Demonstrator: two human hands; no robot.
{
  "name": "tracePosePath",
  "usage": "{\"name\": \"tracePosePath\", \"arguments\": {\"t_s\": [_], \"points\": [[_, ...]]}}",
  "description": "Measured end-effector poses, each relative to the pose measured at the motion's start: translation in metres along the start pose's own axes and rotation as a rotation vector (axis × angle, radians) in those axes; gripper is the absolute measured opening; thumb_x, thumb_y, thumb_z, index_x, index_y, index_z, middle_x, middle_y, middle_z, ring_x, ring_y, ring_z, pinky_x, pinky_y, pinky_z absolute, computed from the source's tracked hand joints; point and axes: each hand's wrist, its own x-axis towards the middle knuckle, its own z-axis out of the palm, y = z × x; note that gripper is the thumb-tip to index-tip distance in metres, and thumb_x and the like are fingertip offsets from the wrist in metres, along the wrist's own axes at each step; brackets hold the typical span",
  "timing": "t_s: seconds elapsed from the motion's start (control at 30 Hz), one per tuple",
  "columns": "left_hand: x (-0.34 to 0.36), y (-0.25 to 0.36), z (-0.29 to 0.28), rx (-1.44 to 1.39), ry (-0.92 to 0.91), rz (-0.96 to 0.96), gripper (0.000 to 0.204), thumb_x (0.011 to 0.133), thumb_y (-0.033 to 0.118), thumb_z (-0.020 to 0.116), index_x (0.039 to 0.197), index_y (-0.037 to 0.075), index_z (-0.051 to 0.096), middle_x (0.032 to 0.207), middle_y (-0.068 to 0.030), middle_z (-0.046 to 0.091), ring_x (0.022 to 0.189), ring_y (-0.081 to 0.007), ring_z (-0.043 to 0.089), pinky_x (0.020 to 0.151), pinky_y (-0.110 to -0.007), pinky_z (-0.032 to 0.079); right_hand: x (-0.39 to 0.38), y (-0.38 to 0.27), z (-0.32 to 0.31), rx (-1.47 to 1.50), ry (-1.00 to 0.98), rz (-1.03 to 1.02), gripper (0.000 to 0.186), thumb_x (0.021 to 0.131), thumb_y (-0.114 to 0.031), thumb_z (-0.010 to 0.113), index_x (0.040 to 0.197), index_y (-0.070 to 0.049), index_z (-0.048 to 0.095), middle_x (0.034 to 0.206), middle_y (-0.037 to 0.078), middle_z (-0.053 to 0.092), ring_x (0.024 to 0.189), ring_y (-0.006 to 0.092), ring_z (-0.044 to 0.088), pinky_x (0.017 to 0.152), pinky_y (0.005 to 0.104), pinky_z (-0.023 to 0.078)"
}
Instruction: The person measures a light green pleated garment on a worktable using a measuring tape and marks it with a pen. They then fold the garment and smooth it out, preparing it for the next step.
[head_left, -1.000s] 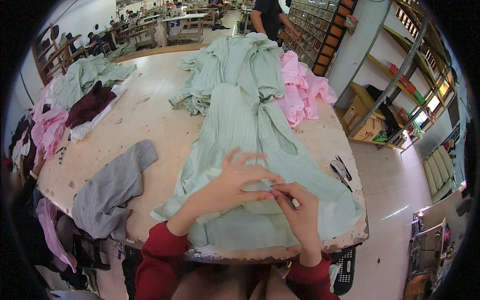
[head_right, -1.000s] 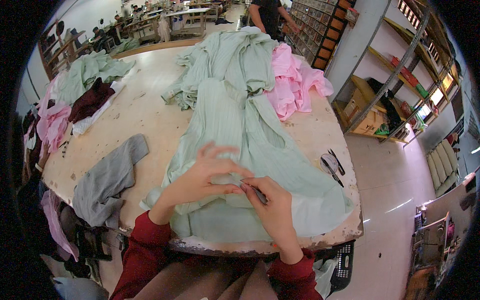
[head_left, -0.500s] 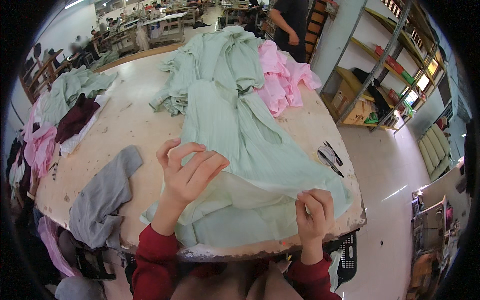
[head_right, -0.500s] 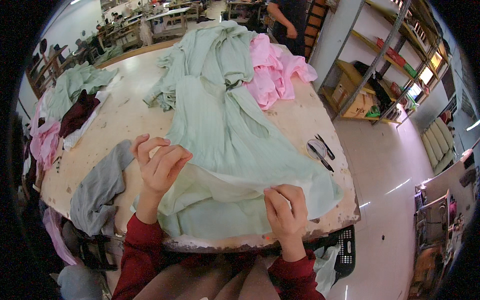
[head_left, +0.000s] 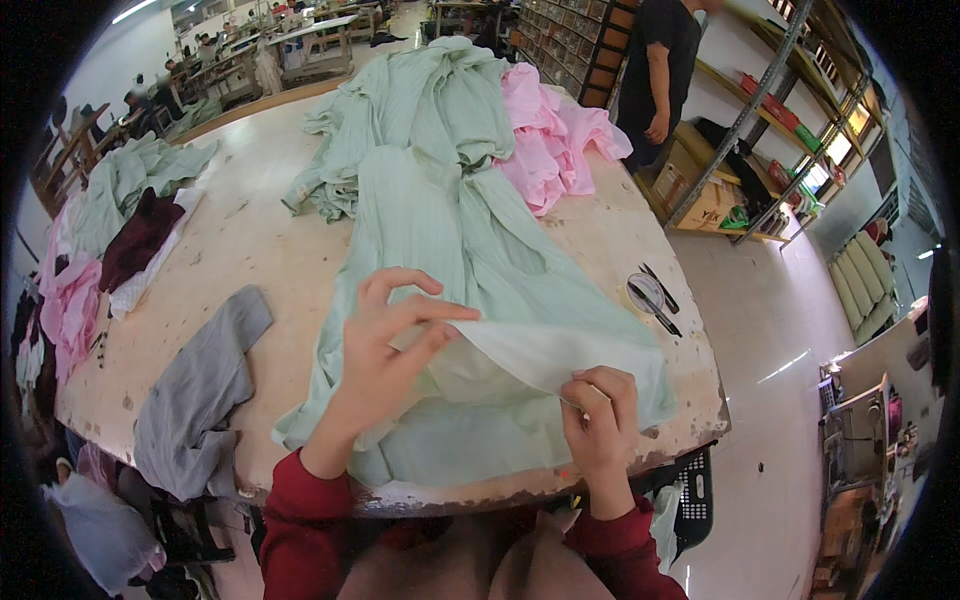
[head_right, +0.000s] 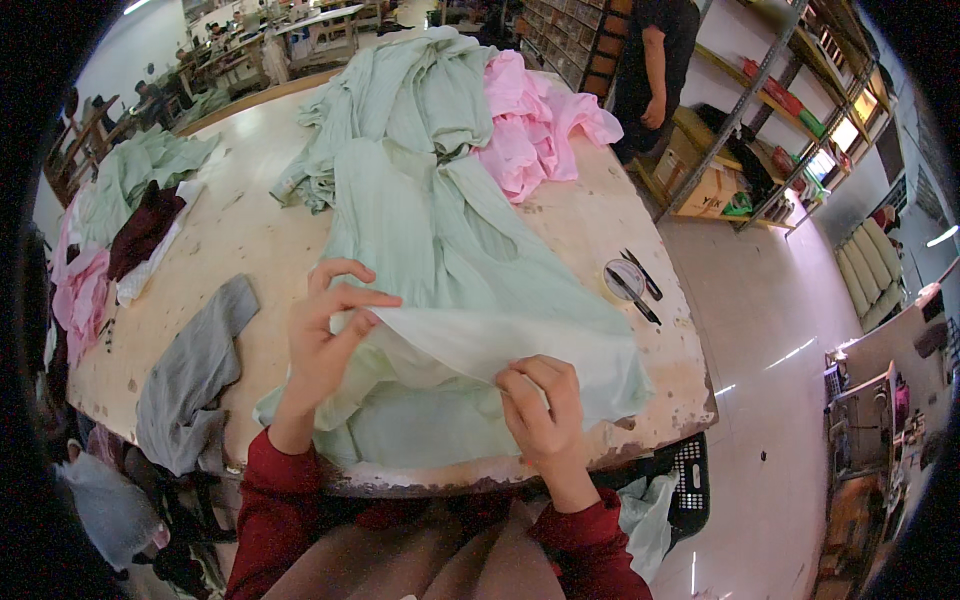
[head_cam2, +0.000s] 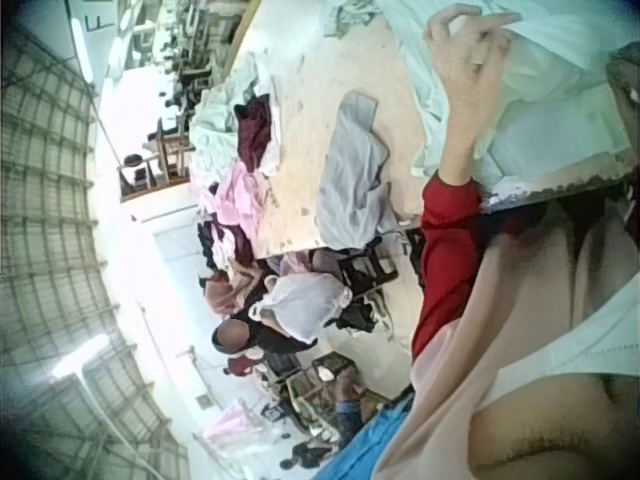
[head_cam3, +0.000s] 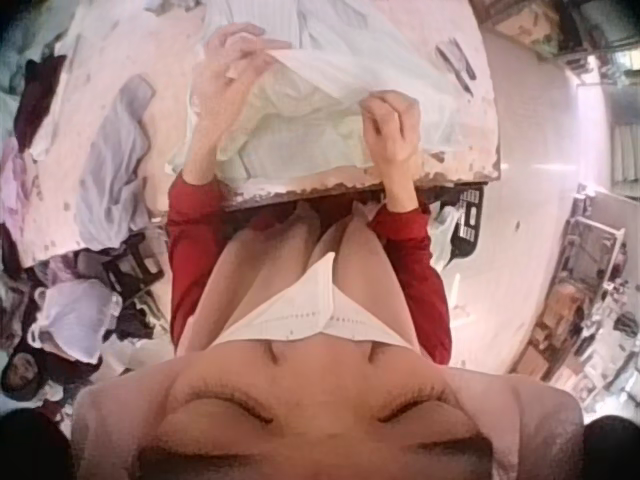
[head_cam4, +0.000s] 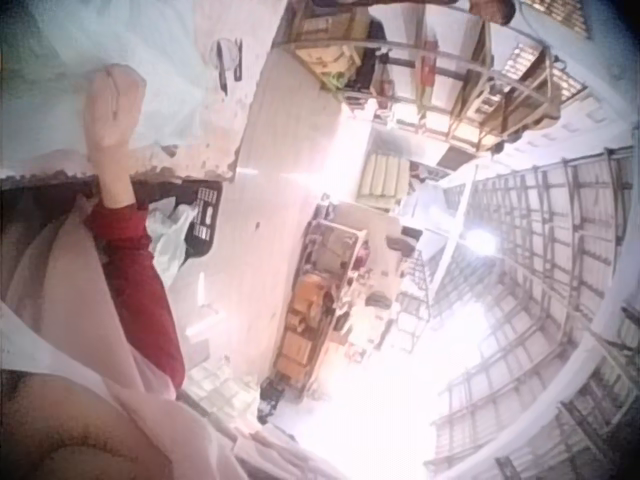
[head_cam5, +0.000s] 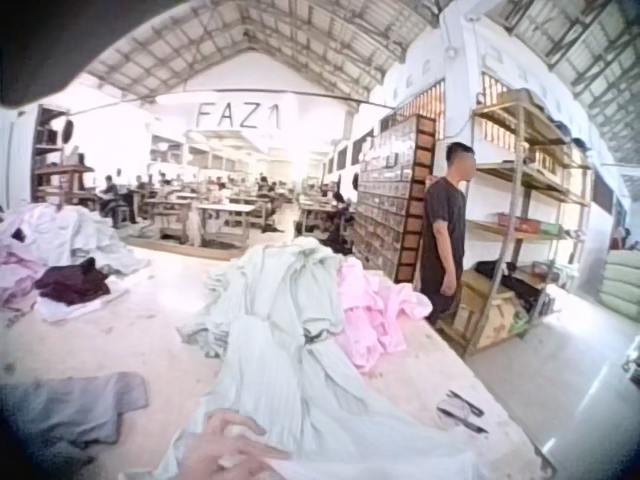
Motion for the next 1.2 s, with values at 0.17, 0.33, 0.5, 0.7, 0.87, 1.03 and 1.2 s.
{"name": "tracePosePath", "arguments": {"t_s": [0.17,0.33,0.5,0.7,0.87,1.03,1.2], "points": [[0.012,-0.004,-0.01,-0.316,0.004,-0.255,0.016,0.089,0.01,0.064,0.102,0.006,0.073,0.089,-0.0051,0.062,0.099,-0.0163,0.055,0.089,-0.028,0.042,-0.009,0.004,-0.006,0.018,0.052,0.025,0.039,0.062,0.014,0.074,0.095,-0.004,0.064,0.098,0.009,0.062,0.087,0.0283,0.063,0.071,0.0341,0.052],[0.013,-0.013,-0.016,-0.444,-0.094,-0.364,0.017,0.093,0.012,0.059,0.105,0.005,0.07,0.097,-0.006,0.061,0.094,-0.0175,0.056,0.086,-0.027,0.043,-0.003,-0.003,-0.012,0.035,0.078,-0.046,0.036,0.063,0.014,0.074,0.093,-0.005,0.064,0.1,0.01,0.063,0.088,0.0278,0.063,0.072,0.0345,0.053],[0.015,0.001,0.005,0.21,-0.015,-0.158,0.014,0.09,0.013,0.061,0.101,0.008,0.068,0.101,-0.0047,0.063,0.104,-0.0191,0.055,0.102,-0.037,0.032,0.019,-0.01,-0.007,0.257,-0.182,0.42,0.02,0.074,0.006,0.074,0.091,-0.002,0.068,0.086,0.01,0.068,0.077,0.0194,0.065,0.068,0.0292,0.052],[0.0,0.013,0.026,0.142,-0.34,0.051,0.012,0.088,0.013,0.064,0.099,0.01,0.068,0.097,-0.0045,0.064,0.107,-0.0207,0.054,0.103,-0.041,0.029,0.038,-0.011,0.003,0.635,-0.344,0.781,0.014,0.083,-0.005,0.072,0.096,-0.001,0.071,0.082,0.008,0.069,0.071,0.0136,0.065,0.068,0.0259,0.051],[0.007,-0.019,0.002,-0.424,-0.165,-0.446,0.015,0.093,0.018,0.062,0.094,0.005,0.068,0.09,0.0,0.064,0.091,-0.0113,0.056,0.088,-0.028,0.039,0.026,-0.003,-0.017,0.308,-0.465,0.684,0.016,0.083,-0.008,0.074,0.095,0.0,0.07,0.083,0.006,0.069,0.071,0.0095,0.062,0.066,0.0255,0.049],[0.018,-0.03,-0.027,-0.479,-0.007,-0.572,0.023,0.095,0.022,0.06,0.092,0.0,0.067,0.082,0.0058,0.06,0.082,-0.0049,0.05,0.08,-0.022,0.037,0.011,0.007,-0.032,0.643,-0.49,1.008,0.014,0.084,-0.008,0.073,0.093,0.002,0.067,0.084,0.0,0.066,0.074,0.0061,0.056,0.069,0.0233,0.044],[0.017,-0.03,-0.03,-0.455,-0.019,-0.523,0.022,0.095,0.023,0.06,0.089,0.002,0.065,0.081,0.0067,0.056,0.082,-0.005,0.048,0.08,-0.022,0.035,0.007,0.008,-0.023,0.833,-0.46,1.053,0.016,0.091,-0.01,0.065,0.103,0.0,0.062,0.086,-0.001,0.063,0.08,0.0053,0.054,0.074,0.0209,0.043]]}}
